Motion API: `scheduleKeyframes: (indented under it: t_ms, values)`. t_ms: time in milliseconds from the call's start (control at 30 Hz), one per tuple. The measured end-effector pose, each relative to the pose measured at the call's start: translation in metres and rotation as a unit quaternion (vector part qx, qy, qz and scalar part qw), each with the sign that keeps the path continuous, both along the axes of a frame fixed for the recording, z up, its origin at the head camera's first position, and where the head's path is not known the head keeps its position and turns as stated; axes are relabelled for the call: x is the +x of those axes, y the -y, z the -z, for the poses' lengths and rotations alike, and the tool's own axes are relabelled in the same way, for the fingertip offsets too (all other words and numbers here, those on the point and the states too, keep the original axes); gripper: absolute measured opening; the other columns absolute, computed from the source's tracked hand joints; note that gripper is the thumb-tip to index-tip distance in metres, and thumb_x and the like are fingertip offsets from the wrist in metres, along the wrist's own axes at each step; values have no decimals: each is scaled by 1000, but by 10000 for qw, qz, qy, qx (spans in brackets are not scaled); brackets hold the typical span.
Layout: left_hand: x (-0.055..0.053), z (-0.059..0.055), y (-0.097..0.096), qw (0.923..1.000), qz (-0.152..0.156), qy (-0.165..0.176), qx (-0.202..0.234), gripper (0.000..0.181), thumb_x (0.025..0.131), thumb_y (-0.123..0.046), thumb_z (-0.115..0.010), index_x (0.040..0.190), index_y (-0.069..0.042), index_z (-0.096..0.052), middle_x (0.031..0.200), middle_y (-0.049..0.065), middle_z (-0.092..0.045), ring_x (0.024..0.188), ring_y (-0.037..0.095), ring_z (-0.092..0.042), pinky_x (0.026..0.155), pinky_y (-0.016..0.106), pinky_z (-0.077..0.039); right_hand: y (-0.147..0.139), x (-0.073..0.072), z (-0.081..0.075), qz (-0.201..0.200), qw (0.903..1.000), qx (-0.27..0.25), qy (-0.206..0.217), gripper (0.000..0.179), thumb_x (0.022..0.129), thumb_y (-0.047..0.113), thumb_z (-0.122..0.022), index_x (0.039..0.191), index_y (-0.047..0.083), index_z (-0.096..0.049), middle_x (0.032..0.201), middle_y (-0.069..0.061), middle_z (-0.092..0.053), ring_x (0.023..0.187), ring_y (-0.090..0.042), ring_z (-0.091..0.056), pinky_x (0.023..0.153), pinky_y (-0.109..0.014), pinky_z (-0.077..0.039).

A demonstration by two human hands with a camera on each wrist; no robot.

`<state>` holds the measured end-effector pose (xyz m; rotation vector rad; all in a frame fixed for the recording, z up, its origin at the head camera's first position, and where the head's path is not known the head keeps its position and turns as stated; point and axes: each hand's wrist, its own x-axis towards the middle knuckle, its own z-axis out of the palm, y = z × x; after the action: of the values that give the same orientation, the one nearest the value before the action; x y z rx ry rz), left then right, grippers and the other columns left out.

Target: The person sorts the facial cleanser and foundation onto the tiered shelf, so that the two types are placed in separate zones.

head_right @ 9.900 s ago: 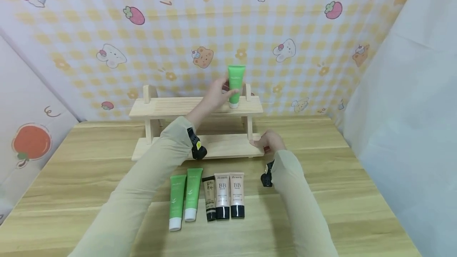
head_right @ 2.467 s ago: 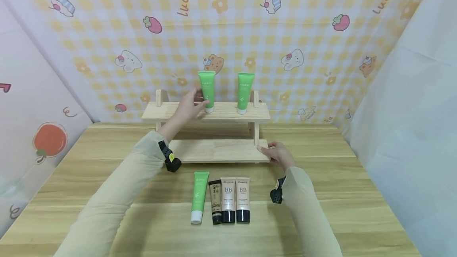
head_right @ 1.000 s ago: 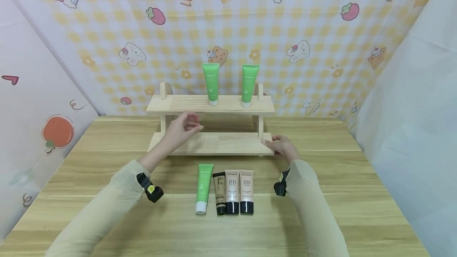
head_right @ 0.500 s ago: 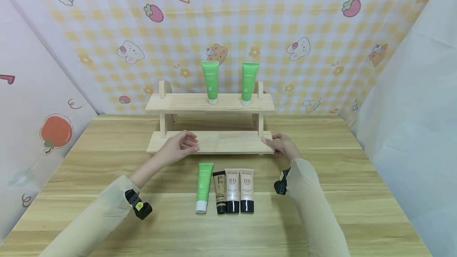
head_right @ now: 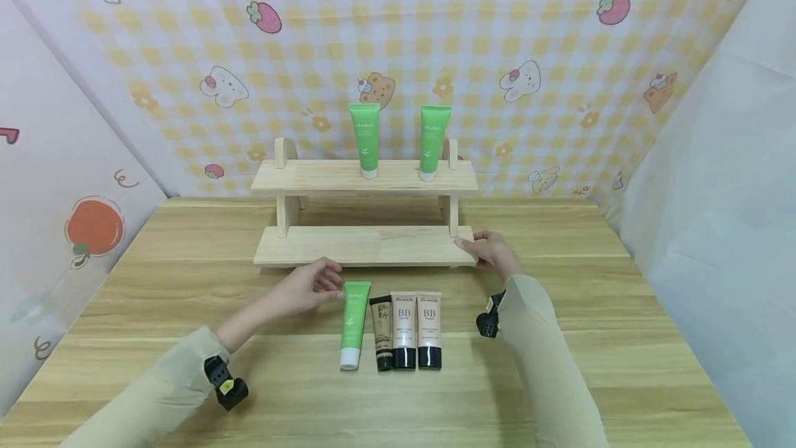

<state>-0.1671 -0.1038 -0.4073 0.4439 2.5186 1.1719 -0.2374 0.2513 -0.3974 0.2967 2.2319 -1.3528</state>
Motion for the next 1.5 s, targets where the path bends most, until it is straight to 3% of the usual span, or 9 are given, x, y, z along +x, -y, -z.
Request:
scheduleKeyframes:
  t_ms: [133,267,400,500,633,833,1100,1267,1500]
  values:
    - [5,2,-2,9992,-26,254,-310,55,78,-26,-71,121,-1,-47,107,11,-61,93,20,-61,79,31,-54,-3,-2,2,1,9997,-253,-11,72,83,42,-63,131,-5,-36,97,-6,-55,78,-8,-54,71,-20,-49]
    - [10,-1,-6,9968,30,511,-614,51,76,-29,-72,111,0,-51,92,7,-60,79,15,-58,68,27,-53,-1,-4,3,80,9998,-208,16,69,84,39,-63,130,-4,-36,92,-3,-53,74,-6,-52,66,-18,-49]
    - [13,-3,-12,9939,279,783,-728,34,77,-31,-71,88,-4,-54,61,-3,-48,51,9,-40,45,19,-36,0,-4,4,161,9998,-74,35,67,89,35,-57,134,-6,-30,88,1,-52,71,-4,-50,64,-16,-48]
    - [13,-1,-17,9922,366,914,-770,30,76,-32,-71,75,-9,-52,50,-7,-40,43,6,-30,41,17,-26,0,-3,2,158,9998,-125,35,69,88,35,-57,135,-7,-29,84,3,-51,69,-3,-50,63,-16,-48]
    - [13,0,-21,9909,246,1015,-846,30,74,-33,-73,76,-8,-57,52,-5,-46,44,7,-35,42,18,-31,2,-3,0,154,9998,-101,78,70,88,36,-57,136,-7,-28,85,3,-51,70,-3,-50,63,-16,-48]
    - [11,-1,-30,9870,128,1409,-757,26,74,-27,-73,82,-5,-61,69,4,-61,59,14,-56,56,24,-49,1,-3,-1,91,9999,-8,113,70,89,35,-55,138,-5,-26,97,-3,-52,75,-4,-52,68,-15,-49]
    - [17,0,-48,9816,-335,1860,-280,31,74,-14,-72,94,2,-54,78,10,-60,64,19,-61,56,26,-55,2,-1,-2,146,9998,31,135,73,88,38,-57,139,-5,-26,101,-4,-51,77,-5,-52,69,-15,-49]
    - [18,1,-50,9825,-331,1833,-63,36,75,-13,-71,100,4,-52,82,13,-60,64,20,-62,54,27,-56,2,2,-3,115,9998,-82,101,74,89,37,-56,140,-6,-23,100,-3,-52,79,-5,-53,73,-17,-49]
    - [18,0,-36,9762,-162,2163,72,30,77,-12,-70,97,4,-55,82,14,-64,64,20,-64,58,30,-57,2,3,-3,39,9999,-91,58,75,89,37,-56,139,-6,-22,93,1,-53,76,-4,-51,71,-17,-48]
